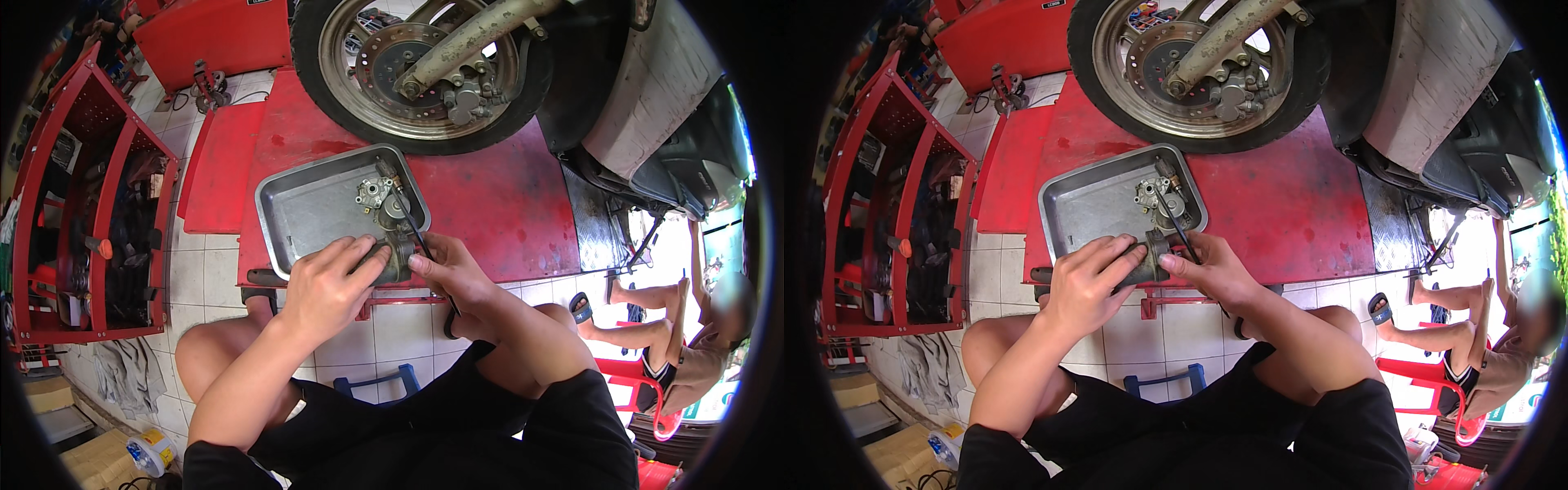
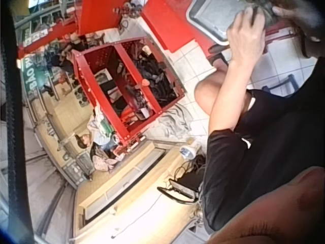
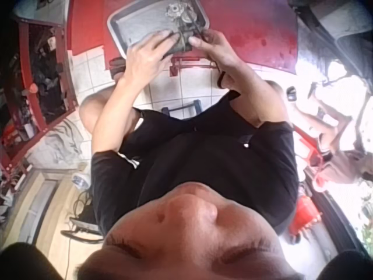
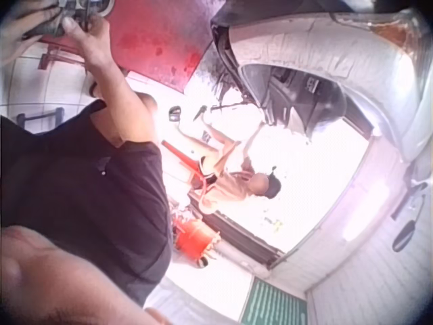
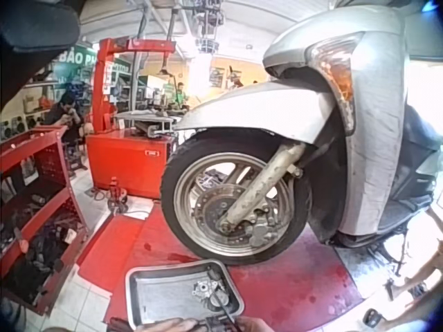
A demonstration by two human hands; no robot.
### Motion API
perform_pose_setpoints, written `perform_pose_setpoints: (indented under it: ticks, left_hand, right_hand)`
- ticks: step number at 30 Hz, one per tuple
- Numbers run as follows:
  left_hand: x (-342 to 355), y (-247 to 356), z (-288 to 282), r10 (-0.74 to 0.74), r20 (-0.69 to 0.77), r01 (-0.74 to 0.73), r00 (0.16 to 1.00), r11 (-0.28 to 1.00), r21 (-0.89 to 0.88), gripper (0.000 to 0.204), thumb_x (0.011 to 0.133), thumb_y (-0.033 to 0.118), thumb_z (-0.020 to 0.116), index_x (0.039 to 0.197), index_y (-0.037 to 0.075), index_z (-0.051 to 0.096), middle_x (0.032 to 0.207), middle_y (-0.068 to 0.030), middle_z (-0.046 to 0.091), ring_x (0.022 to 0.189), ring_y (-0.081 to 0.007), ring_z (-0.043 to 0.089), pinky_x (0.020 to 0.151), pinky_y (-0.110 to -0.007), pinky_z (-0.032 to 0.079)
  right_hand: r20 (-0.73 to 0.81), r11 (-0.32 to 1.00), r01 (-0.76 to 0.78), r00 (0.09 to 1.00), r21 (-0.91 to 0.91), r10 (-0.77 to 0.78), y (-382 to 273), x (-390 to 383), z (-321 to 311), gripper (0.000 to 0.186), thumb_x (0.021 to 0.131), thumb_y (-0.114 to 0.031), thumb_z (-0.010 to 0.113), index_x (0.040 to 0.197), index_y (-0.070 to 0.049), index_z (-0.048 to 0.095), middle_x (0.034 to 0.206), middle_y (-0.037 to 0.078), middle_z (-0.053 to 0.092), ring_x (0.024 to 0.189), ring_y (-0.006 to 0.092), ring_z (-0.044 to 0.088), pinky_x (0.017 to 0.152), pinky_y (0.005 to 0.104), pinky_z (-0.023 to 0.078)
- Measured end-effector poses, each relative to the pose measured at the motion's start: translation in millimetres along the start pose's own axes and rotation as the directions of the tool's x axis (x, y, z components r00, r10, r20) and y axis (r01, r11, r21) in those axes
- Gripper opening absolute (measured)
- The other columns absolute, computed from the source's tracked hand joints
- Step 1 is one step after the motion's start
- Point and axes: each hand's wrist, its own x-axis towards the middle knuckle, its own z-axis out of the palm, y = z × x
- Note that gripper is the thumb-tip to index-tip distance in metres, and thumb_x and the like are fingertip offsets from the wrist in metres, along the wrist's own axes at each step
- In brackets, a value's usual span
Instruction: The person sits on a stool in a workshop and uses a screwdriver to disassemble a cylindrical motorcycle part held in their left hand. They remove small internal components and place them into a metal tray on a red workbench. The person continues to manipulate the part and its contents with the tool.
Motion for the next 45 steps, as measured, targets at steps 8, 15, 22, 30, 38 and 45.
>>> perform_pose_setpoints:
  ticks: [8, 15, 22, 30, 38, 45]
  left_hand:
    - [-1.9, 0.7, 4.0, -0.013, 0.038, 0.013, 0.999, 1.0, -0.002, 0.046, 0.064, 0.008, 0.075, 0.109, 0.008, 0.066, 0.108, -0.0094, 0.066, 0.093, -0.0235, 0.066, 0.065, -0.036, 0.059]
    - [0.0, 4.2, 5.5, -0.192, -0.008, 0.189, 0.981, 0.972, -0.138, 0.05, 0.054, 0.001, 0.081, 0.101, 0.004, 0.067, 0.104, -0.0119, 0.069, 0.092, -0.0295, 0.069, 0.075, -0.037, 0.058]
    - [14.9, 7.8, 8.5, -0.604, 0.111, 0.516, 0.789, 0.555, -0.652, 0.049, 0.065, 0.006, 0.088, 0.102, -0.003, 0.058, 0.097, -0.012, 0.069, 0.094, -0.0162, 0.067, 0.084, -0.03, 0.051]
    - [16.6, 8.1, 13.6, -0.601, 0.05, 0.489, 0.798, 0.597, -0.636, 0.049, 0.062, 0.002, 0.085, 0.103, -0.003, 0.059, 0.101, -0.014, 0.069, 0.097, -0.0193, 0.067, 0.088, -0.033, 0.051]
    - [13.4, 12.3, 17.2, -0.472, 0.043, 0.425, 0.88, 0.746, -0.513, 0.043, 0.062, 0.003, 0.084, 0.099, -0.002, 0.063, 0.103, -0.0166, 0.071, 0.1, -0.0253, 0.069, 0.092, -0.035, 0.053]
    - [12.8, 10.1, 18.0, -0.488, 0.19, 0.522, 0.852, 0.758, -0.391, 0.087, 0.061, 0.0, 0.082, 0.139, 0.001, 0.043, 0.125, -0.0202, 0.059, 0.118, -0.0271, 0.06, 0.095, -0.034, 0.051]
  right_hand:
    - [0.081, 0.995, -0.084, 0.993, 0.045, 0.08, -2.0, 0.4, -1.9, 0.052, 0.088, -0.043, 0.072, 0.11, 0.002, 0.058, 0.061, -0.007, 0.04, 0.048, 0.0021, 0.032, 0.042, 0.0236, 0.021]
    - [0.052, 0.98, -0.149, 0.988, 0.134, 0.143, -3.4, 0.8, -7.4, 0.05, 0.092, -0.043, 0.067, 0.109, 0.002, 0.057, 0.063, -0.005, 0.045, 0.05, 0.0037, 0.037, 0.044, 0.0244, 0.027]
    - [-0.08, 0.929, 0.275, 0.95, -0.248, -0.303, -8.0, -1.1, -5.6, 0.063, 0.089, -0.034, 0.073, 0.129, 0.008, 0.05, 0.104, 0.012, 0.067, 0.092, 0.0127, 0.061, 0.078, 0.0293, 0.049]
    - [0.051, 0.904, 0.388, 0.921, -0.179, -0.385, -7.7, 10.6, -0.9, 0.065, 0.08, -0.031, 0.082, 0.124, 0.007, 0.054, 0.108, 0.009, 0.06, 0.075, 0.0074, 0.055, 0.065, 0.0259, 0.047]
    - [0.025, 0.868, 0.312, 0.944, -0.387, -0.328, -17.9, 4.3, -6.2, 0.063, 0.069, -0.037, 0.089, 0.111, 0.003, 0.062, 0.084, 0.0, 0.059, 0.067, 0.0084, 0.048, 0.059, 0.0275, 0.04]
    - [-0.082, 0.587, 0.456, 0.739, -0.669, -0.669, -11.7, 4.6, -3.0, 0.061, 0.06, -0.036, 0.089, 0.102, 0.002, 0.065, 0.082, 0.007, 0.062, 0.067, 0.0177, 0.059, 0.06, 0.0322, 0.047]
